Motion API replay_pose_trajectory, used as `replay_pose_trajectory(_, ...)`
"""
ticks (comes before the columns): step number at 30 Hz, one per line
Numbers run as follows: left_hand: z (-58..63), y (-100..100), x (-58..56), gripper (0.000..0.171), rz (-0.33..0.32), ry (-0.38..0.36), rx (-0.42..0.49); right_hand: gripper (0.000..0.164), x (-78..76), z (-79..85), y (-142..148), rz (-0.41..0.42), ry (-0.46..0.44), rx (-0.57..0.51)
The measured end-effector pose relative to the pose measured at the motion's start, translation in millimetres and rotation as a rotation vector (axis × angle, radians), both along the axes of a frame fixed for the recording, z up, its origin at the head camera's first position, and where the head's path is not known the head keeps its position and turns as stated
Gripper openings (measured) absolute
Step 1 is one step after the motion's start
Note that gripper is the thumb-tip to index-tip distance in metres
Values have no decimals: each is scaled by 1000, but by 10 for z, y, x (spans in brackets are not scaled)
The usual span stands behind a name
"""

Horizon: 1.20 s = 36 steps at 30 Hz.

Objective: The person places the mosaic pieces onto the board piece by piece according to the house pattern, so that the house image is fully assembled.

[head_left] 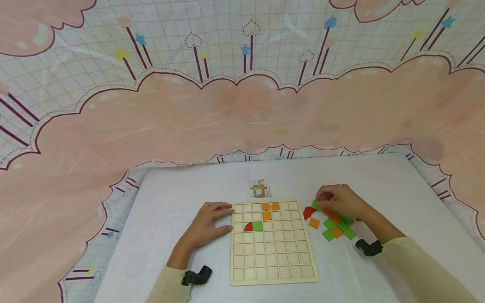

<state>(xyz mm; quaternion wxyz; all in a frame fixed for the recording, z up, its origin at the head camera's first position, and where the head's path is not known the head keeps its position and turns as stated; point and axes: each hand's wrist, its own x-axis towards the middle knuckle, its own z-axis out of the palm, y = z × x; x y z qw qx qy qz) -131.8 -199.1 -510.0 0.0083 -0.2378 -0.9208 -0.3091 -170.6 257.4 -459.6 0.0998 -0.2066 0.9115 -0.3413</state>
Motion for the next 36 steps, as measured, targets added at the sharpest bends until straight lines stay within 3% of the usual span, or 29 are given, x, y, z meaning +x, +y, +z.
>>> replay_pose_trajectory(17, 2, 5, -7, 48, 4, -9, -8, 8, 14, -71, -422, 152, -39, -113)
replay_pose_trajectory(25, -5, 8, -4, 49, 8, -5, -8, 15, 24, -85, -642, 166, -125, -141)
replay_pose_trajectory(36, -6, 7, 1, 47, 12, -4, 8, 10, 32, -91, -882, 223, -116, -156)
